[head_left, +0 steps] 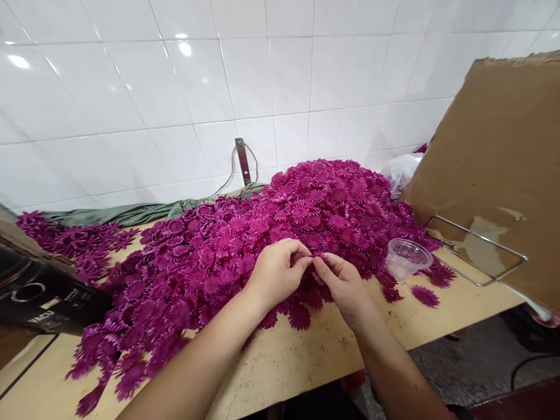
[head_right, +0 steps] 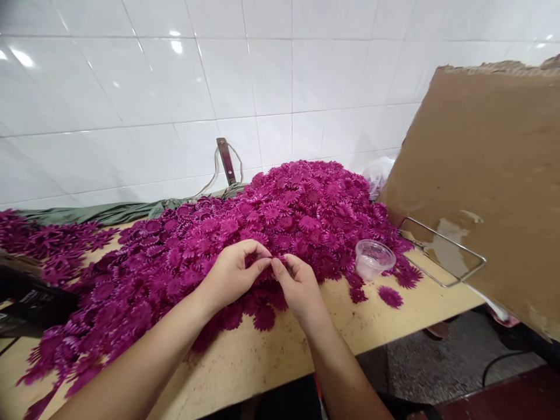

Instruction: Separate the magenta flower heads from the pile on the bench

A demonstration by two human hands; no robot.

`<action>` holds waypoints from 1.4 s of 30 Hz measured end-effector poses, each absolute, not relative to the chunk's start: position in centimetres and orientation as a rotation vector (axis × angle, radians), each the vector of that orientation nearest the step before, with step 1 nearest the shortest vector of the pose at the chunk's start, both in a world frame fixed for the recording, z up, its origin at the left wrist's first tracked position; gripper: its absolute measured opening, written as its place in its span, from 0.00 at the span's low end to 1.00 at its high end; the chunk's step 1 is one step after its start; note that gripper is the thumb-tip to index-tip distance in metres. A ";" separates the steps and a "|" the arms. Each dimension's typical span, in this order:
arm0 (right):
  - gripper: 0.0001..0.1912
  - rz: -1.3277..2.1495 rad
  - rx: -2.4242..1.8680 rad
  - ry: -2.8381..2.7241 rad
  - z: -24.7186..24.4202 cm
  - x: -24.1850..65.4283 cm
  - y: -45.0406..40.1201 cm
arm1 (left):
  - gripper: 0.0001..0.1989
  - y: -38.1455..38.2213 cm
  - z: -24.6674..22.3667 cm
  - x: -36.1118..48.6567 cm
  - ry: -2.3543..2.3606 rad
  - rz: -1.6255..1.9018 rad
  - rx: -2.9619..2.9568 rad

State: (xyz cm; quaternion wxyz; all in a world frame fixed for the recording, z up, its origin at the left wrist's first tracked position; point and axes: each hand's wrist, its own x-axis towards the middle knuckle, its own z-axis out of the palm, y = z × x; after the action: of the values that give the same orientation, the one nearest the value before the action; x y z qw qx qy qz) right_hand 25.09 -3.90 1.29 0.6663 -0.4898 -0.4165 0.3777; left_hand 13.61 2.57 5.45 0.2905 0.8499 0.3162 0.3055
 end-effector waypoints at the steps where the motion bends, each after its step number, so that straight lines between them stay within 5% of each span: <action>1: 0.20 0.822 -1.122 -0.950 1.2 25.0 -3.9 | 0.04 2.5 5.4 13.7 0.879 0.854 2.253; 23: 0.25 0.869 -1.134 -0.775 2.2 24.6 -3.6 | 0.08 2.8 5.2 13.1 0.676 1.054 2.332; 30: 0.26 0.910 -1.032 -0.732 1.3 24.3 -3.3 | 0.03 2.6 5.4 13.4 0.692 0.724 1.923; 42: 0.25 0.946 -1.081 -0.747 1.8 23.9 -3.7 | 0.08 2.1 5.6 13.0 0.783 0.794 1.855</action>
State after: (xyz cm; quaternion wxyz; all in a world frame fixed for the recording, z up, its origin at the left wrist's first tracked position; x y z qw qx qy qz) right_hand 23.86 -3.67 1.84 0.6900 -0.4833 -0.3339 0.4229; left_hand 12.99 2.12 5.58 0.4694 0.7567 0.3195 0.3240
